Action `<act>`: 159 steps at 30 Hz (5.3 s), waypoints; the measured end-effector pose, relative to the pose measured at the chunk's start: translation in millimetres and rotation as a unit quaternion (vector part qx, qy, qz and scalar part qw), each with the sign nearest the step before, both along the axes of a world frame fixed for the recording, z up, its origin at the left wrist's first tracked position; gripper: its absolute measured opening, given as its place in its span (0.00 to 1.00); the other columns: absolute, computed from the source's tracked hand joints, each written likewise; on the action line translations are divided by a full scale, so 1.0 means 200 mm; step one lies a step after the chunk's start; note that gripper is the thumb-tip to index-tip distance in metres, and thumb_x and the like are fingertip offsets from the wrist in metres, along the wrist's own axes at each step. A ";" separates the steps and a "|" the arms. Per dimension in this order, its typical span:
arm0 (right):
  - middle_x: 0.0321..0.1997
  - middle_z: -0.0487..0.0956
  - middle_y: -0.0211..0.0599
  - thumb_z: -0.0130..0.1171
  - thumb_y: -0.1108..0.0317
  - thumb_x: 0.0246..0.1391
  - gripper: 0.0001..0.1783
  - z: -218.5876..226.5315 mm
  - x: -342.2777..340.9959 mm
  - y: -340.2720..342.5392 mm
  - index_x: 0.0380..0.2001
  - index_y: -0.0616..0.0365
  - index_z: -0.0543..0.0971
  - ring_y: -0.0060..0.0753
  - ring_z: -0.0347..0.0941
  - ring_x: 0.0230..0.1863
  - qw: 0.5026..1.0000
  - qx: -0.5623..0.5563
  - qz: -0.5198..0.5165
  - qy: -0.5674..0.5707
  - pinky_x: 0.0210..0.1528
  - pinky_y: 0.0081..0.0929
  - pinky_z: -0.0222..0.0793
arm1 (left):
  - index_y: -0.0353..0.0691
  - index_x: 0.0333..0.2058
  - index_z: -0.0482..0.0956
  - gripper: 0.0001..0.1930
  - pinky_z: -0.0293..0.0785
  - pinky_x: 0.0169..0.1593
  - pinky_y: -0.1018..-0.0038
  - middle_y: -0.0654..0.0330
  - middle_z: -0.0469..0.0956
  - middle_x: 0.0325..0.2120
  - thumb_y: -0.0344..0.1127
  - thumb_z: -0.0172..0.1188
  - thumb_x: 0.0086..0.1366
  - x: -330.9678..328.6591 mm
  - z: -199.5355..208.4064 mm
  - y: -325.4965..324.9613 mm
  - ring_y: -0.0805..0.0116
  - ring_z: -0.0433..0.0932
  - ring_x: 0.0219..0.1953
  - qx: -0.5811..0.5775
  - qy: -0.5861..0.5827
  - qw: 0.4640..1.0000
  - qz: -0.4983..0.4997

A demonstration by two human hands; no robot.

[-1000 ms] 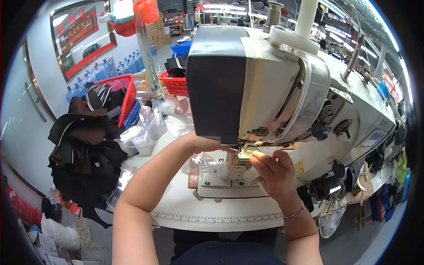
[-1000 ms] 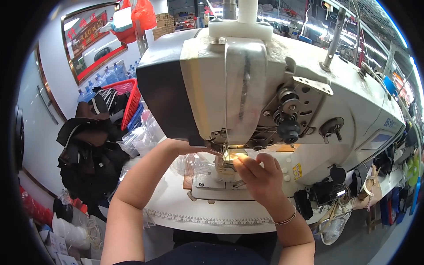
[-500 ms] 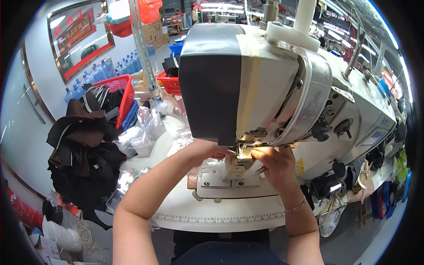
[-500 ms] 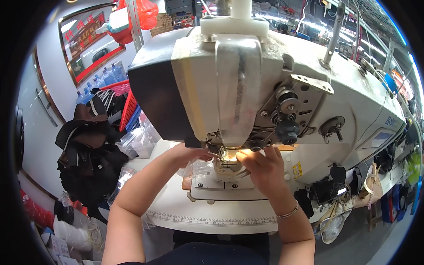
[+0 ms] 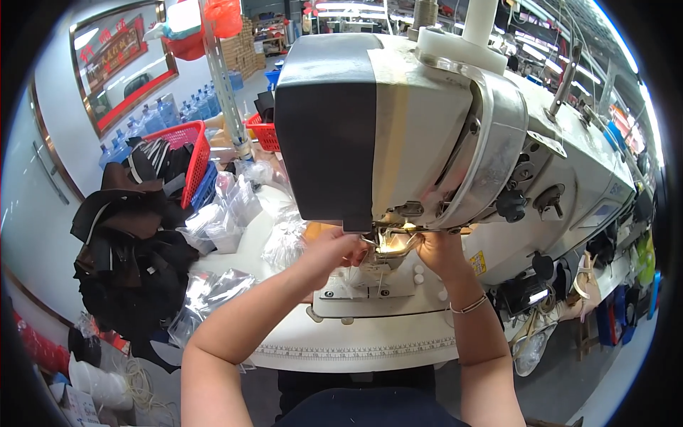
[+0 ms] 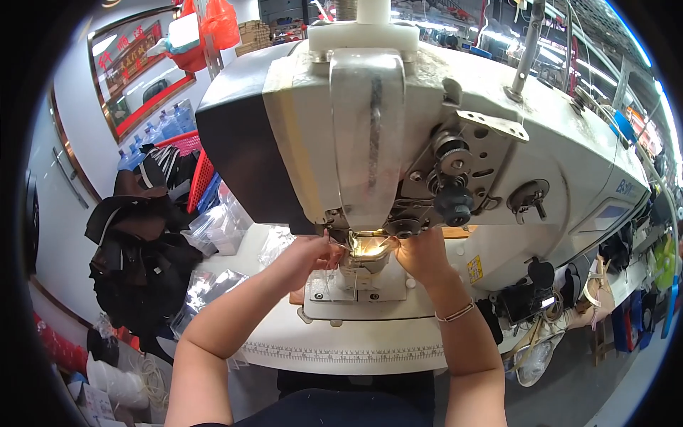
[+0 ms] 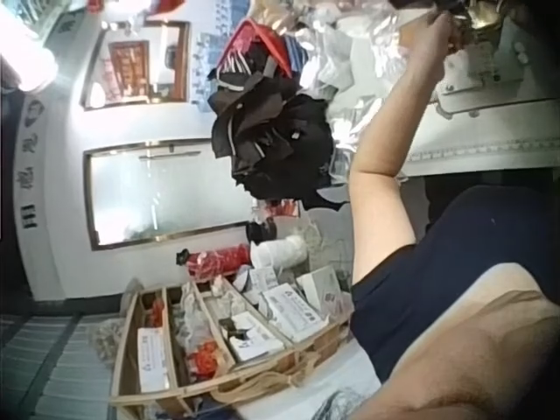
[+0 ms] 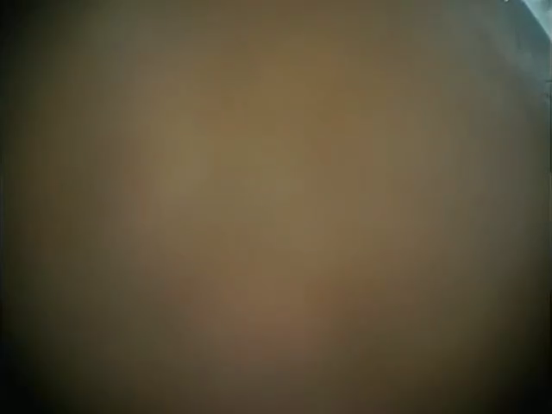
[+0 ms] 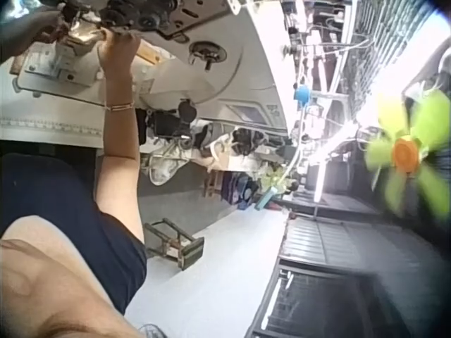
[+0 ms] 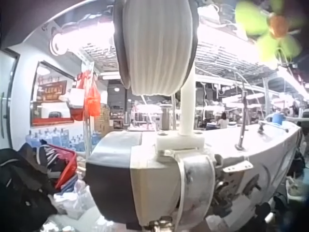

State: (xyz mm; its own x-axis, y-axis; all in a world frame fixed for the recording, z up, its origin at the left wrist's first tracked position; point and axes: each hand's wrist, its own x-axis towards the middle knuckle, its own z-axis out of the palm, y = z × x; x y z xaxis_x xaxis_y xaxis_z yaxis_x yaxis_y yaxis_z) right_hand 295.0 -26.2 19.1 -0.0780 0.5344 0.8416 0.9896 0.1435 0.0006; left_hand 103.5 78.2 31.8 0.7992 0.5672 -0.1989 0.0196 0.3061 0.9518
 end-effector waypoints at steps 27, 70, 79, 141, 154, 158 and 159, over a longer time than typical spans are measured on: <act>0.18 0.73 0.27 0.58 0.66 0.48 0.10 0.03 -0.08 -0.20 0.18 0.55 0.73 0.13 0.64 0.17 0.585 -0.185 0.254 0.748 0.19 0.11 0.56 | 0.37 0.24 0.68 0.10 0.69 0.25 0.83 0.64 0.72 0.20 0.34 0.59 0.58 -0.03 -0.07 -0.19 0.78 0.74 0.22 0.116 -0.079 0.986 0.095; 0.25 0.79 0.28 0.52 0.85 0.28 0.25 0.03 -0.01 -0.08 0.32 0.45 0.80 0.32 0.72 0.20 0.994 -0.084 0.053 0.041 0.31 0.28 0.68 | 0.39 0.23 0.71 0.08 0.59 0.26 0.83 0.67 0.69 0.19 0.35 0.57 0.57 -0.06 -0.06 -0.03 0.81 0.64 0.21 0.084 -0.058 0.995 -0.012; 0.27 0.77 0.37 0.60 0.77 0.34 0.13 0.00 0.02 0.02 0.29 0.54 0.77 0.44 0.73 0.27 0.998 0.015 0.051 0.037 0.28 0.34 0.68 | 0.40 0.24 0.69 0.09 0.59 0.27 0.83 0.68 0.67 0.16 0.36 0.55 0.59 -0.06 -0.08 -0.10 0.81 0.65 0.20 0.031 -0.092 0.995 0.026; 0.24 0.67 0.22 0.48 0.62 0.58 0.13 -0.35 -0.02 -0.45 0.40 0.59 0.74 0.10 0.57 0.19 0.766 -0.249 0.019 0.592 0.20 0.10 0.52 | 0.38 0.30 0.65 0.06 0.77 0.39 0.75 0.59 0.71 0.28 0.29 0.54 0.60 -0.25 -0.06 0.20 0.66 0.77 0.34 0.021 -0.242 0.935 0.257; 0.34 0.70 0.37 0.61 0.76 0.44 0.16 -0.03 -0.83 -0.10 0.39 0.63 0.76 0.26 0.71 0.27 0.901 -0.097 0.299 0.299 0.26 0.21 0.69 | 0.32 0.43 0.70 0.14 0.72 0.33 0.82 0.56 0.77 0.35 0.21 0.52 0.57 -0.77 -0.07 -0.33 0.73 0.78 0.32 0.182 -0.100 0.932 0.296; 0.34 0.70 0.37 0.62 0.74 0.43 0.16 -0.06 -0.87 -0.09 0.39 0.63 0.76 0.28 0.71 0.26 0.913 -0.111 0.291 0.261 0.26 0.21 0.69 | 0.32 0.45 0.69 0.16 0.71 0.32 0.80 0.53 0.77 0.35 0.20 0.53 0.56 -0.79 -0.08 -0.38 0.70 0.78 0.31 0.130 -0.118 0.942 0.287; 0.33 0.70 0.37 0.63 0.74 0.43 0.16 -0.06 -0.86 -0.10 0.38 0.63 0.76 0.29 0.71 0.26 0.917 -0.111 0.288 0.252 0.26 0.22 0.69 | 0.32 0.45 0.69 0.16 0.71 0.32 0.80 0.53 0.77 0.35 0.20 0.53 0.56 -0.79 -0.09 -0.38 0.70 0.78 0.31 0.127 -0.118 0.943 0.285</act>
